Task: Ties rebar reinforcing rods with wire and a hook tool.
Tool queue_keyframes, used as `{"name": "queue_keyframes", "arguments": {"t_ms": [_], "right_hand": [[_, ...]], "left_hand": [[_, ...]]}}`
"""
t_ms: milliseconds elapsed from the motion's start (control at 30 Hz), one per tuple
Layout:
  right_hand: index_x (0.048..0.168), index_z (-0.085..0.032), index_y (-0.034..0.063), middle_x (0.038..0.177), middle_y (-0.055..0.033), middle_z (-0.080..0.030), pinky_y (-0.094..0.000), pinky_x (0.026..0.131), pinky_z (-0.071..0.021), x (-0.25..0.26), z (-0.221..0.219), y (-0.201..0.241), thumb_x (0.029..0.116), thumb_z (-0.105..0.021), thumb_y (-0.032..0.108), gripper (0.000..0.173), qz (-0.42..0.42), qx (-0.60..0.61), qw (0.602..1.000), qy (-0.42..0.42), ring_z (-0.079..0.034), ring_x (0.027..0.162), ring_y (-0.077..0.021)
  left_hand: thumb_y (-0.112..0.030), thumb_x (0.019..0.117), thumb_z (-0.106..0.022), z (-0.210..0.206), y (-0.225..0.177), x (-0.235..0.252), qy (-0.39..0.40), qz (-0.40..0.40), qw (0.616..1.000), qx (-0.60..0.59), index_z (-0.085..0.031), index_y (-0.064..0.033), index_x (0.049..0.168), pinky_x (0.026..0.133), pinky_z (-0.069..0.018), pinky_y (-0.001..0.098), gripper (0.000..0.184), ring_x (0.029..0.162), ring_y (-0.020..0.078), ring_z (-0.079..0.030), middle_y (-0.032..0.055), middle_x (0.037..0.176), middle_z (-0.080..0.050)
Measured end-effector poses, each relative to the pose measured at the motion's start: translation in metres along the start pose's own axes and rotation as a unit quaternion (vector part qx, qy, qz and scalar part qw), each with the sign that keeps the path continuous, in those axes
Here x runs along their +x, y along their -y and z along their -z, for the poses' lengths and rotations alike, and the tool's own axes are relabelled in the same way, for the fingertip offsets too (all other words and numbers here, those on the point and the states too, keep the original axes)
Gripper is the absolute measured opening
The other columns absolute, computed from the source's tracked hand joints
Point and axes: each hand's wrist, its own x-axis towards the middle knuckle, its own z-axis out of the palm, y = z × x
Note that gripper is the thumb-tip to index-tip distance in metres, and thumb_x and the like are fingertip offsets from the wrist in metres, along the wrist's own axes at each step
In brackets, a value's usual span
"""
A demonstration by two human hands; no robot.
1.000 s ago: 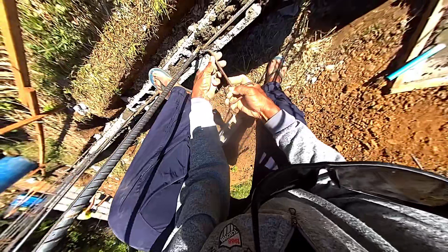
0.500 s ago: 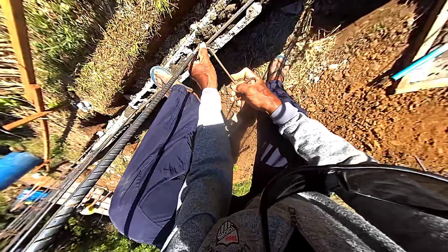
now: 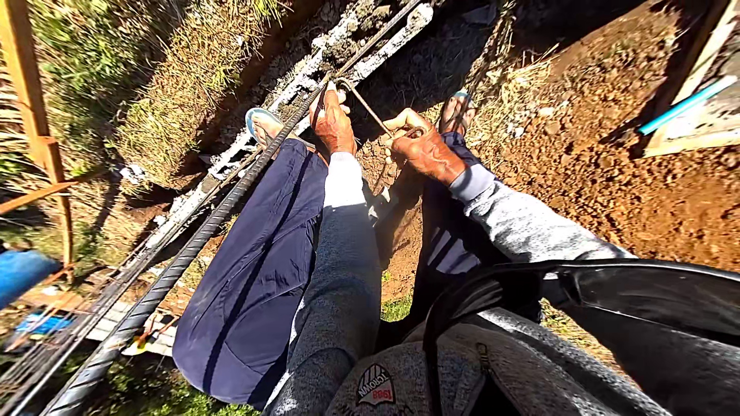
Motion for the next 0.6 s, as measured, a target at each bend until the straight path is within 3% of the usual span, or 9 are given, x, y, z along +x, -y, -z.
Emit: {"name": "queue_keyframes", "arguments": {"t_ms": [167, 233, 367, 433, 533, 600], "right_hand": [[0.123, -0.062, 0.0026, 0.104, -0.0115, -0.068, -0.0368, 0.067, -0.0624, -0.002, -0.005, -0.001, 0.0935, -0.063, 0.006, 0.03, 0.046, -0.079, 0.996, -0.015, -0.069, 0.073, -0.0184], [0.122, -0.062, 0.0042, 0.111, -0.011, -0.068, -0.0372, 0.074, -0.0619, -0.002, -0.007, -0.004, 0.094, -0.061, 0.008, 0.029, 0.068, -0.124, 0.99, -0.018, -0.069, 0.083, -0.0174], [0.126, -0.062, 0.0084, 0.121, -0.0094, -0.067, -0.0372, 0.088, -0.0586, -0.004, -0.01, -0.004, 0.0983, -0.058, 0.014, 0.029, 0.082, -0.241, 0.967, -0.025, -0.068, 0.1, -0.0164], [0.129, -0.062, 0.0097, 0.123, -0.0094, -0.068, -0.0407, 0.092, -0.0584, -0.006, -0.012, -0.006, 0.0998, -0.056, 0.015, 0.03, 0.079, -0.293, 0.952, -0.027, -0.069, 0.106, -0.0191], [0.131, -0.063, 0.0037, 0.122, -0.0163, -0.067, -0.0495, 0.095, -0.0545, -0.005, -0.016, -0.013, 0.0956, -0.056, 0.01, 0.037, 0.129, -0.375, 0.918, -0.034, -0.068, 0.11, -0.0302], [0.134, -0.061, 0.0028, 0.128, -0.0175, -0.066, -0.0501, 0.098, -0.0537, -0.006, -0.016, -0.017, 0.0941, -0.057, 0.009, 0.041, 0.147, -0.417, 0.897, -0.032, -0.066, 0.115, -0.0325]], "left_hand": [[-0.024, 0.1062, -0.058, 0.002, -0.011, -0.002, 0.004, 0.119, 0.992, -0.043, -0.061, -0.0049, 0.108, 0.04, -0.0401, 0.0216, 0.02, 0.05, 0.0106, -0.052, 0.0081, 0.08, -0.064], [-0.025, 0.1047, -0.061, 0.008, -0.013, 0.003, 0.018, 0.141, 0.99, -0.019, -0.062, -0.0063, 0.111, 0.04, -0.0409, 0.0221, 0.02, 0.051, 0.0115, -0.052, 0.0087, 0.086, -0.065], [-0.018, 0.0982, -0.07, 0.022, -0.022, 0.019, 0.041, 0.201, 0.978, 0.036, -0.065, -0.0054, 0.114, 0.038, -0.0382, 0.0201, 0.021, 0.048, 0.0094, -0.05, 0.0085, 0.083, -0.065], [-0.024, 0.0942, -0.076, 0.026, -0.021, 0.024, 0.036, 0.19, 0.977, 0.091, -0.069, -0.006, 0.115, 0.039, -0.04, 0.0218, 0.028, 0.047, 0.0097, -0.051, 0.0078, 0.079, -0.067], [-0.031, 0.0889, -0.083, 0.032, -0.011, 0.032, 0.02, 0.126, 0.978, 0.164, -0.061, -0.0024, 0.12, 0.046, -0.0527, 0.0277, 0.047, 0.051, 0.0138, -0.06, 0.0104, 0.079, -0.068], [-0.034, 0.0871, -0.084, 0.033, -0.006, 0.033, 0.012, 0.09, 0.977, 0.193, -0.058, -0.0027, 0.12, 0.048, -0.0559, 0.0291, 0.052, 0.052, 0.0139, -0.062, 0.0088, 0.077, -0.067]]}}
